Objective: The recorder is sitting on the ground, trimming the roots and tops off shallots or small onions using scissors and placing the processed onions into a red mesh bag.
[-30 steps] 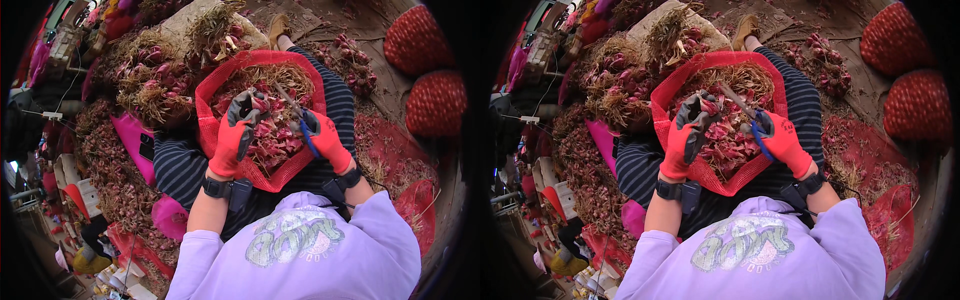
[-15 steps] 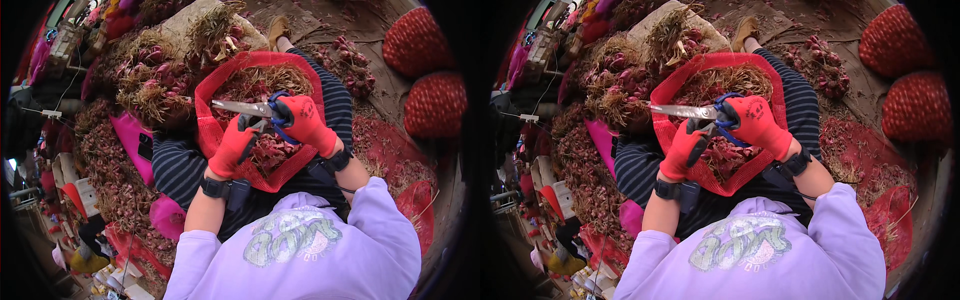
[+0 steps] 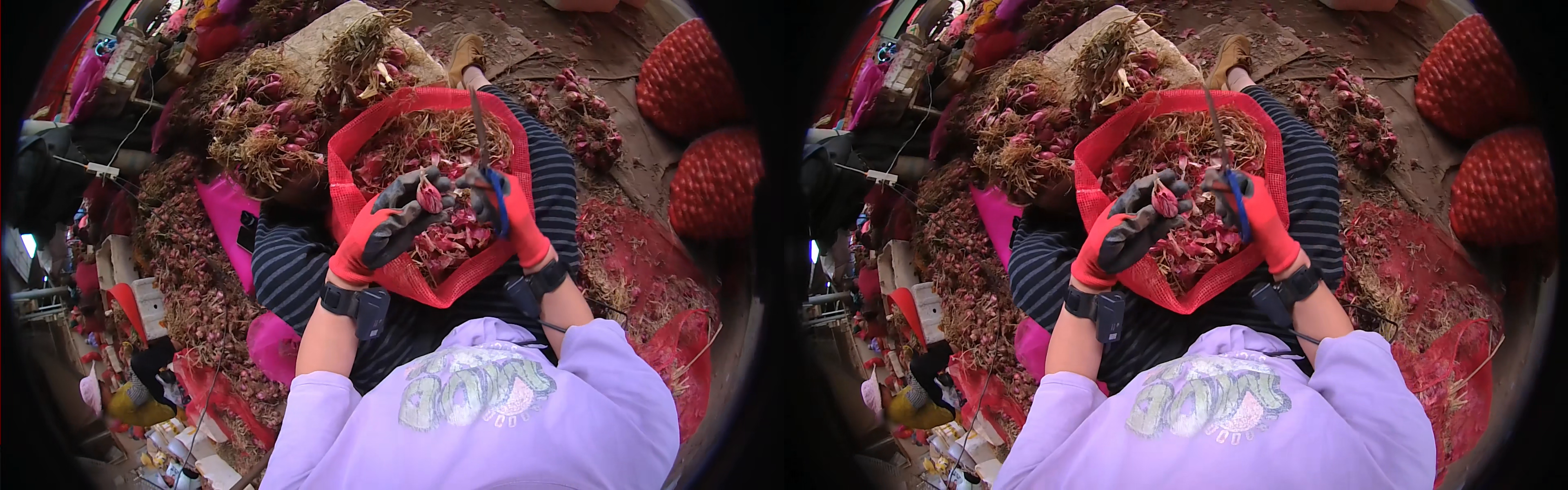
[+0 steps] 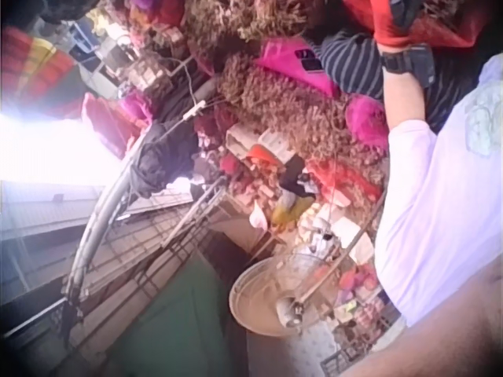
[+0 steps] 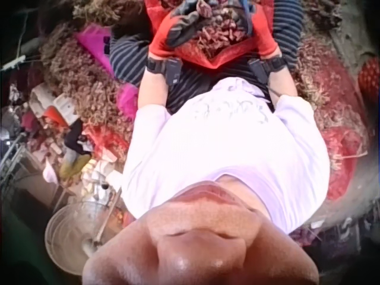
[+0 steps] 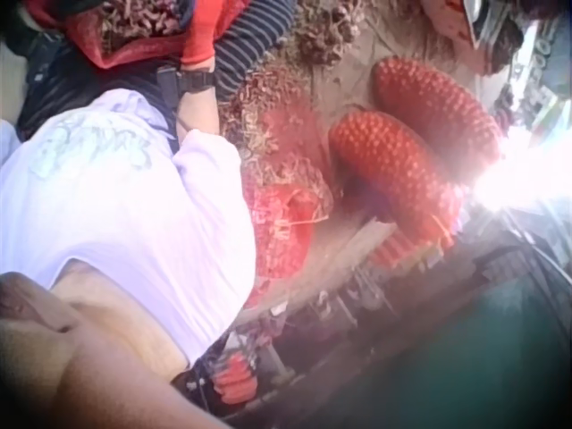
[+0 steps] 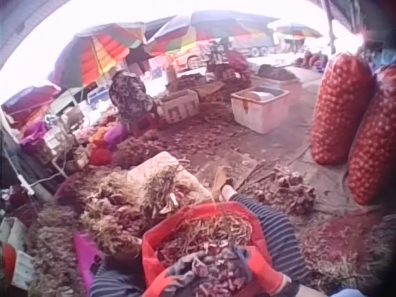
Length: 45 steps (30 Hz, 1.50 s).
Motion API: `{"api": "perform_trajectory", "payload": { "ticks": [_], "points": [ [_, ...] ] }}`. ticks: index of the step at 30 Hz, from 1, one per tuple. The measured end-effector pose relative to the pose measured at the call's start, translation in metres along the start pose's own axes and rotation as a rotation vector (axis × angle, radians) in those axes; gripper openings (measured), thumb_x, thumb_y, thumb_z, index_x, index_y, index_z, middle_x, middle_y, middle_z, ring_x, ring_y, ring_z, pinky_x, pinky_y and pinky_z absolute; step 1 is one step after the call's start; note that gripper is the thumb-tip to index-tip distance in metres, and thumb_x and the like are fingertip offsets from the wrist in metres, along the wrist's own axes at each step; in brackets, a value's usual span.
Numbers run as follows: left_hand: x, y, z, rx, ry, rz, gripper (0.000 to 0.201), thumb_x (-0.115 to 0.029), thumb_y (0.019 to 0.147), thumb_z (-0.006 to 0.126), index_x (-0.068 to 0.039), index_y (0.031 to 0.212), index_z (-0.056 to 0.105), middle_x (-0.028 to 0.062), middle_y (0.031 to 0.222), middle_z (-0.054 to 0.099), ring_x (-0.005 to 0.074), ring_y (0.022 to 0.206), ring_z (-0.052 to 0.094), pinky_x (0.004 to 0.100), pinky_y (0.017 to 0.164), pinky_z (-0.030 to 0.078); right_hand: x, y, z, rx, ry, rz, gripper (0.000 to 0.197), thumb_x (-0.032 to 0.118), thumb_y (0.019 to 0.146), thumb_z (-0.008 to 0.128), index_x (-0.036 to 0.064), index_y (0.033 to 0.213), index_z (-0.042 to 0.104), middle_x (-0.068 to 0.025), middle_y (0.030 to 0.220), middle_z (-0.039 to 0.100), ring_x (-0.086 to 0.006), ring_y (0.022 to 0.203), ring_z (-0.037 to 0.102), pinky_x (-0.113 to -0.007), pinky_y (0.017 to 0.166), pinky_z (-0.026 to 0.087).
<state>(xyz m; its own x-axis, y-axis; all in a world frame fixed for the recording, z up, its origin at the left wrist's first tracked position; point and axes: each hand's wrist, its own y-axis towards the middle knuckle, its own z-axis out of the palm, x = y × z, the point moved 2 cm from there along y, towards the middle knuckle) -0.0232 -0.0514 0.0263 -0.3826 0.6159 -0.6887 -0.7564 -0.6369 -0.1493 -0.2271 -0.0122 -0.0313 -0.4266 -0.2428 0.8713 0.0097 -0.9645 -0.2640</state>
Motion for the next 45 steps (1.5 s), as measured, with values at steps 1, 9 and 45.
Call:
{"api": "perform_trajectory", "payload": {
  "ticks": [1, 9, 45],
  "points": [
    [0.000, -0.002, 0.001, 0.001, 0.010, 0.018, 0.053, -0.011, 0.091, 0.051, -0.004, 0.139, 0.028, 0.0138, 0.135, 0.041, 0.0288, 0.123, 0.044, 0.0398, 0.103, 0.036, -0.012, -0.001, 0.000, -0.031, -0.045, -0.002, 0.023, 0.018, 0.082, 0.063, 0.0036, 0.101, 0.063, -0.0004, 0.063, 0.056, -0.0063, 0.046, 0.049, -0.020, 0.042, 0.038],
    [0.013, -0.039, 0.021, -0.094, -0.059, 0.109, 0.050, -0.007, 0.093, 0.047, -0.004, 0.139, 0.028, 0.0150, 0.137, 0.039, 0.0294, 0.125, 0.041, 0.0380, 0.103, 0.037, -0.018, -0.027, 0.021, 0.072, -0.201, -0.194, 0.018, 0.010, 0.082, 0.061, 0.0032, 0.098, 0.061, 0.0004, 0.068, 0.057, -0.0044, 0.054, 0.050, -0.019, 0.047, 0.039],
    [0.092, -0.371, -0.076, -0.798, 0.075, 0.938, 0.034, -0.005, 0.092, 0.047, -0.002, 0.126, 0.046, 0.0114, 0.122, 0.052, 0.0187, 0.108, 0.053, 0.0312, 0.093, 0.044, -0.065, -0.004, -0.005, 0.115, -0.604, -0.292, 0.027, 0.011, 0.085, 0.054, 0.0016, 0.110, 0.060, -0.0004, 0.094, 0.064, -0.0060, 0.074, 0.054, -0.020, 0.064, 0.041]
  ]
}}
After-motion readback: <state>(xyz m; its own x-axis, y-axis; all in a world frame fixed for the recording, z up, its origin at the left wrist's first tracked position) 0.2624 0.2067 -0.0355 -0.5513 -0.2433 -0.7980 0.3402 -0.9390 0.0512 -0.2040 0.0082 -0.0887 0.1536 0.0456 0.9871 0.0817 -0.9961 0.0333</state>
